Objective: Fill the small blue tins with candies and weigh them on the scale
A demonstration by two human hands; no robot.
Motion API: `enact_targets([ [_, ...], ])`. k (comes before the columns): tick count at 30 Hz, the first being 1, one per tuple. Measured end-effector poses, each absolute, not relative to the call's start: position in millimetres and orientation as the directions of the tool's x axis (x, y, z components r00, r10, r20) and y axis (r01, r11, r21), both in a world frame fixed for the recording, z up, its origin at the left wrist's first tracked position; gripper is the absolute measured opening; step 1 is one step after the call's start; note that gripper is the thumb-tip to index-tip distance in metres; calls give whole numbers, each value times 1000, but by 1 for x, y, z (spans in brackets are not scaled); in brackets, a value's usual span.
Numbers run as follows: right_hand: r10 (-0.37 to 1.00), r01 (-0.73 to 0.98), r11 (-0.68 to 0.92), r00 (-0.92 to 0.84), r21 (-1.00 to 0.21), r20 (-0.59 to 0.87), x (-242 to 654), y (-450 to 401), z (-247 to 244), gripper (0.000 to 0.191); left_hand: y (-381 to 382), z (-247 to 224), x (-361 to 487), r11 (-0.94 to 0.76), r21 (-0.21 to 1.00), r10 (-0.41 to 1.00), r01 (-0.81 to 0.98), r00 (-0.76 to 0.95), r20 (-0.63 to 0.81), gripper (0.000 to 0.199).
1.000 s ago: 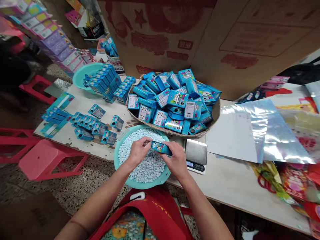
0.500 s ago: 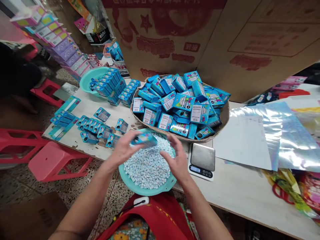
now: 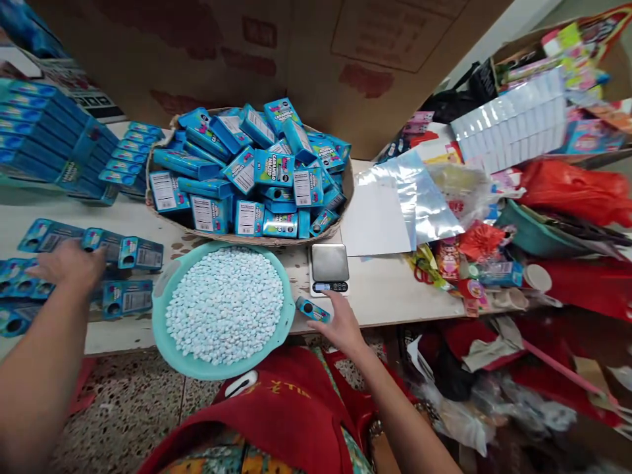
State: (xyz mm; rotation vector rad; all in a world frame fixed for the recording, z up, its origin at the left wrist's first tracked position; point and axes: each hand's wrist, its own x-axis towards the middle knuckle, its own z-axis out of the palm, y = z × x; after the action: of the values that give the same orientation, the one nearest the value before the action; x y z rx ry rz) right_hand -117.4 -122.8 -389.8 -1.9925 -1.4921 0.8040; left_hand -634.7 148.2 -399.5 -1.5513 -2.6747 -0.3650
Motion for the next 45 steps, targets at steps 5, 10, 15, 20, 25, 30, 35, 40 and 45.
enact_targets([
  [5, 939, 570, -343, 234, -747, -253, -130, -132, -403, 39, 71, -367, -565, 142, 391, 893, 910, -288, 347, 39],
  [10, 844, 336, -456, 458, -824, -279, -110, -129, -364, 48, -14, -380, -470, -125, 514, 992, 848, 92, 90, 41],
  [15, 841, -46, -347, 426, -937, -333, -124, -101, -337, 46, -21, -400, -430, 17, 439, 998, 898, -42, 47, 54],
  [20, 909, -68, -301, 280, -951, -307, -180, -74, -333, 44, -11, -397, -411, 60, 563, 995, 824, -97, 36, 33],
  [25, 959, 159, -266, 142, -951, -244, -212, -66, -319, 46, -11, -392, -407, 215, 791, 964, 573, -256, -76, 20],
  [30, 984, 325, -179, 45, -929, -174, -222, -69, -312, 47, -16, -363, -406, 358, 929, 857, -92, -363, -366, 28],
  [35, 997, 468, 28, -76, -883, -9, -237, -70, -305, 40, -26, -306, -396, 289, 782, 859, -552, -210, -467, 28],
  [40, 974, 515, 192, -203, -835, 99, -258, -69, -295, 34, -33, -276, -390, 145, 731, 895, -667, -228, -385, 26],
  [45, 957, 511, 261, -246, -819, 152, -266, -72, -288, 35, -40, -267, -390, 69, 753, 863, -655, -339, -374, 27],
])
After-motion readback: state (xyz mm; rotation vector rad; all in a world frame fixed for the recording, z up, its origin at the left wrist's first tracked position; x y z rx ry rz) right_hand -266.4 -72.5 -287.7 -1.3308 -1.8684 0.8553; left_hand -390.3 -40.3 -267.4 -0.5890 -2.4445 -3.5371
